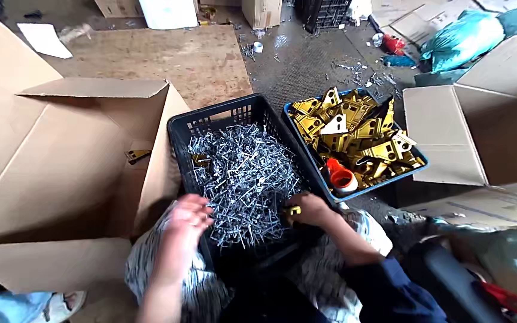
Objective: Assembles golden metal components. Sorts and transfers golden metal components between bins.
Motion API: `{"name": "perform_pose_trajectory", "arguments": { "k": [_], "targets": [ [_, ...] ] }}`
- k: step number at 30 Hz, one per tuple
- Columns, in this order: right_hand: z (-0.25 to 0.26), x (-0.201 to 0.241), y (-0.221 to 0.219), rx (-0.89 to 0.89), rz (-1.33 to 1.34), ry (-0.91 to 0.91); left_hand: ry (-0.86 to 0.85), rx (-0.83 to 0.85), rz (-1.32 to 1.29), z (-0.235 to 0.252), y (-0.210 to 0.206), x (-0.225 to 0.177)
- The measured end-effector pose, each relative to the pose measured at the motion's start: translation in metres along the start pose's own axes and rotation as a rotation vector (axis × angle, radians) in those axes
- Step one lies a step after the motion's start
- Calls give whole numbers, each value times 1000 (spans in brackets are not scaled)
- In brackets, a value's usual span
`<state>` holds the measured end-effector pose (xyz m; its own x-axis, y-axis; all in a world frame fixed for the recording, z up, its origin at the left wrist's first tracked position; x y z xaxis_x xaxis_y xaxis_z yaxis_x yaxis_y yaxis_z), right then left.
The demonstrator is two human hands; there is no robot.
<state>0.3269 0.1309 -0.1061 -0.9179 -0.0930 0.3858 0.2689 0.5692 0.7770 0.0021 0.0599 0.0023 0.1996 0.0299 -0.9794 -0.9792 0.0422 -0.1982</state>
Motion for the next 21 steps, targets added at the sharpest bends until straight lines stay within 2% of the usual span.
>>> {"name": "perform_pose_trajectory", "arguments": {
  "k": [2, 4, 7, 9, 11, 13, 14, 17, 21],
  "targets": [
    [11, 5, -8, 93, -86, 7, 60, 296, 328, 4, -50, 27],
    [8, 5, -4, 86, -52, 73, 44, 589, 519, -20, -85, 44],
    [-4, 1, 9, -86, 132, 207, -22, 832, 580, -66, -104, 72],
    [-12, 9, 28, -269, 215, 313, -37, 814, 605, -73, -101, 89],
    [-20, 25, 42, -414, 260, 459, -26, 610, 645, -52, -94, 90],
    [-28, 51, 49, -460, 307, 620, -31, 390, 635, -13, -90, 79],
    [-30, 65, 53, -467, 326, 695, -33, 347, 632, 11, -89, 71],
    [-31, 101, 67, -492, 330, 828, 17, 478, 630, 62, -90, 47],
    [-12, 106, 72, -491, 446, 874, -3, 531, 500, 99, -84, 40]
  ]
}}
Point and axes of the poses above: each hand's wrist, its own z-axis towards the middle knuckle, its own y-axis out of the back of the hand, x = y × z, the point moved 6 cm from there along z, towards the middle knuckle, and after that the axes turned 1 degree about z, right-handed, at the moved point
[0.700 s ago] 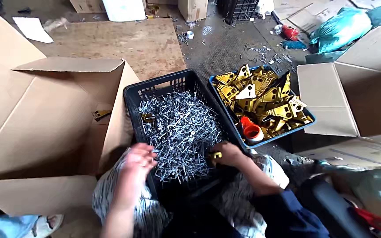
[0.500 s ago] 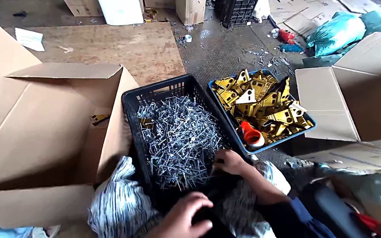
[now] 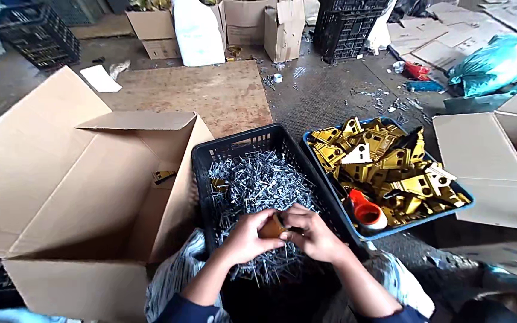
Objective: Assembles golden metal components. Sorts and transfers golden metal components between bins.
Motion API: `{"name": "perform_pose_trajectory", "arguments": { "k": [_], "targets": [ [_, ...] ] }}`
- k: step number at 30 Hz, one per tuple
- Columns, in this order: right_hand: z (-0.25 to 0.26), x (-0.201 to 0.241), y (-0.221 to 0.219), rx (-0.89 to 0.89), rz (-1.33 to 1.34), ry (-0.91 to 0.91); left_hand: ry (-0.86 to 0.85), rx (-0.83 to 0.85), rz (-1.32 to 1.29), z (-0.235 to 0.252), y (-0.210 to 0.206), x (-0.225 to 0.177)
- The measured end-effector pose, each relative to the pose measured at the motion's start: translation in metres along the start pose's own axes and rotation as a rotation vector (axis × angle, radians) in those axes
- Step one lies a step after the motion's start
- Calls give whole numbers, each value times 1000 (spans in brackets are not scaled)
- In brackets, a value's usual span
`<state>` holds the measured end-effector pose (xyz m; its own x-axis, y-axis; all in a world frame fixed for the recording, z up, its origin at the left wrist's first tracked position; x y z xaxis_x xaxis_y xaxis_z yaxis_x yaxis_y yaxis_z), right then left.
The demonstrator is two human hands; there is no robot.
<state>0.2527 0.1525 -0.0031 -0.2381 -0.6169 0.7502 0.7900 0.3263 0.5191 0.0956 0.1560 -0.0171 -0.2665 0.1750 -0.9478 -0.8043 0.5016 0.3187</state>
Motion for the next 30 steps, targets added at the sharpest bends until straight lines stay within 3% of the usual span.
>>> {"name": "perform_pose_trajectory", "arguments": {
  "k": [4, 7, 12, 17, 22, 24, 27, 30],
  "targets": [
    [-15, -50, -30, -88, 187, -119, 98, 20, 81, 7, -5, 44],
    [-25, -62, -42, -103, 268, -200, 167, 64, 114, 5, -11, 58],
    [-8, -66, -22, -163, 408, -242, 159, 38, -151, 15, -2, 43],
    [-22, -67, -15, -305, 713, -247, 171, 2, -427, 12, 6, 35],
    [-30, -53, -29, -318, 1079, -265, -70, 110, -527, -3, -9, 25],
    [-30, -44, -39, -293, 1185, -262, -176, 82, -576, -6, -20, 25],
    [-32, -38, -41, -316, 1153, -198, -248, 57, -578, -10, -26, 23],
    [-34, -27, -20, -341, 740, -62, -249, -32, -365, -13, -17, 20]
  ]
}}
Point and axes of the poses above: each hand's wrist, its own z-axis towards the middle knuckle, its own y-axis out of the back of the hand, x = y × z, the point moved 6 cm from there along z, towards the middle knuckle, and after that the axes turned 1 degree about z, right-handed, at the moved point
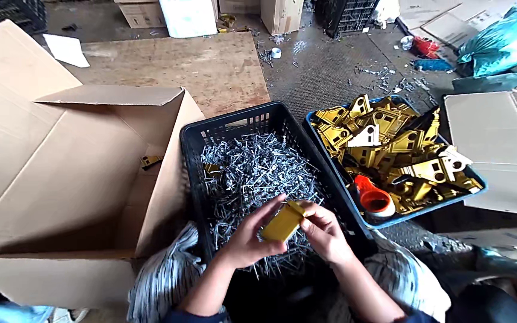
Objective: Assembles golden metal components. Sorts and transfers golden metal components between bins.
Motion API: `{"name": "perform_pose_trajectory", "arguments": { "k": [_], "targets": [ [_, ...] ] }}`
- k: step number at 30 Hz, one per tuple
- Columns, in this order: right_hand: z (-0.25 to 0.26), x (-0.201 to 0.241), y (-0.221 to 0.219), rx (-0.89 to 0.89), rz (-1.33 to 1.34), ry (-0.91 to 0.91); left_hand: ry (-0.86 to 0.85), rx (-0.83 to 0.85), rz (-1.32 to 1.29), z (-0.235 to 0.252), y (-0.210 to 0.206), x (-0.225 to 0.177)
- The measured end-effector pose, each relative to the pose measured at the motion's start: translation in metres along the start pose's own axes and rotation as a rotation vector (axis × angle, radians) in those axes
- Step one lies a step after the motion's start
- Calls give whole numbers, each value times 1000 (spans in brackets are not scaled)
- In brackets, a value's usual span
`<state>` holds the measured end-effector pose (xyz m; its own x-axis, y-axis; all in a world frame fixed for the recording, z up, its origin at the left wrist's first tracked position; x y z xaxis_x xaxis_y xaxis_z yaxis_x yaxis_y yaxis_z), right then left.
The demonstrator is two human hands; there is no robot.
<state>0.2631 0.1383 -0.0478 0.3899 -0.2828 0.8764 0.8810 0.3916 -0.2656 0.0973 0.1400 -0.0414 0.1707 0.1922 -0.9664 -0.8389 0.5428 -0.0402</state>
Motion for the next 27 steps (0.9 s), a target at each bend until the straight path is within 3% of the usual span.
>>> {"name": "perform_pose_trajectory", "arguments": {
  "k": [4, 8, 17, 21, 24, 27],
  "targets": [
    [-1, 29, -3, 74, -737, 275, -71, -166, 538, -3, 14, -7],
    [-11, 25, -19, 95, -1010, 428, -159, -296, 844, -9, 3, -8],
    [-8, 26, -16, 114, -1048, 337, -392, -266, 1009, -11, -7, -16],
    [-10, 26, -14, 108, -1036, 324, -243, -227, 840, -7, 1, -12],
    [-10, 26, -15, 99, -1058, 335, -130, -186, 563, -10, 13, -3],
    [-10, 23, -18, 104, -1103, 346, -123, -296, 544, -9, 14, -1]
  ]
}}
Point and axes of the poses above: each hand's wrist, its own z-axis towards the middle knuckle, its own y-axis out of the back of the hand, x = y × z, the point moved 6 cm from there along z, towards the middle knuckle, and after that the axes turned 1 degree about z, right-handed, at the moved point
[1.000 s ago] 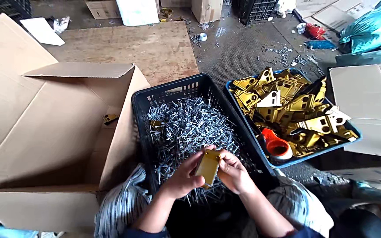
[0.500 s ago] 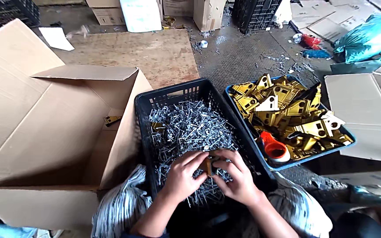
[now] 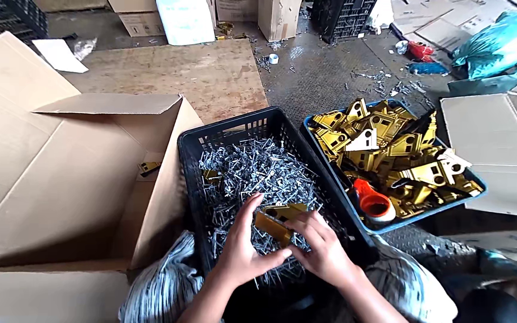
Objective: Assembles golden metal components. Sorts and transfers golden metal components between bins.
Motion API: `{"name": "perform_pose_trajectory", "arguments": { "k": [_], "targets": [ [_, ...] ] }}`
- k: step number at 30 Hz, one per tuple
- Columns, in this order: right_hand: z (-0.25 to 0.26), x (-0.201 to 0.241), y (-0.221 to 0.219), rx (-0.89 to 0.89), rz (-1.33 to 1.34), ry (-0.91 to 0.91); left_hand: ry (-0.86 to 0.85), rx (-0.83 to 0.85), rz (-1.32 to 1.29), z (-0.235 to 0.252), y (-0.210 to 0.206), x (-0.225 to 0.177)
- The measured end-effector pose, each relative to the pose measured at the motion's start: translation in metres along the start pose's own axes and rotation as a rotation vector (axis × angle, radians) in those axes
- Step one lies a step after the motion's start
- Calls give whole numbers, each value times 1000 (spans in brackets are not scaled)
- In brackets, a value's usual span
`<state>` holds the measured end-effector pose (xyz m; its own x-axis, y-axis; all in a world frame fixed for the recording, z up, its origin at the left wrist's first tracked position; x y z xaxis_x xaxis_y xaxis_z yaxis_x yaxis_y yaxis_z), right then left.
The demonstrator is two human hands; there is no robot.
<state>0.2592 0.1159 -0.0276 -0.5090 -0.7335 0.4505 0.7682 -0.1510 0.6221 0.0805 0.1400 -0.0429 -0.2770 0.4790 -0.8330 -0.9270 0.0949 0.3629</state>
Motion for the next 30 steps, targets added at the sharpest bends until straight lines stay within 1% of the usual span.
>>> {"name": "perform_pose_trajectory", "arguments": {
  "k": [2, 4, 8, 13, 19, 23, 27, 28, 30],
  "targets": [
    [-1, 1, -5, 3, -27, 7, 54, -30, 19, -2, -5, 3],
    [-2, 1, -9, 4, -40, 4, 82, -23, 4, -4, -8, 3],
    [-3, 3, -14, -19, -22, 6, 58, -29, 110, -3, -8, 1],
    [-3, 4, -16, -17, -15, -17, 63, -37, 133, -3, -8, 3],
    [-8, 3, -18, -16, -44, -27, 123, -16, 45, -3, -10, 7],
    [-10, 0, -24, 14, -31, -21, 219, 33, -42, -9, -14, 14],
    [-17, -11, -32, 79, -68, -47, 374, 132, -112, -15, -21, 28],
    [-16, -14, -32, 76, -74, -57, 380, 148, -119, -13, -21, 28],
    [-11, -19, -25, 47, -49, -94, 298, 168, -110, -5, -15, 20]
  ]
}}
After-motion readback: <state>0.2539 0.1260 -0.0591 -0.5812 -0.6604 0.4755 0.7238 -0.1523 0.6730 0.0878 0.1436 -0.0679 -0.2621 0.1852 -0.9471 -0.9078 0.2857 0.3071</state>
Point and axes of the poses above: each hand's wrist, its own z-axis towards the middle knuckle, its own y-axis out of the back of the hand, x = y × z, the point moved 6 cm from there along z, towards the middle knuckle, and after that the axes turned 1 degree about z, right-handed, at the moved point
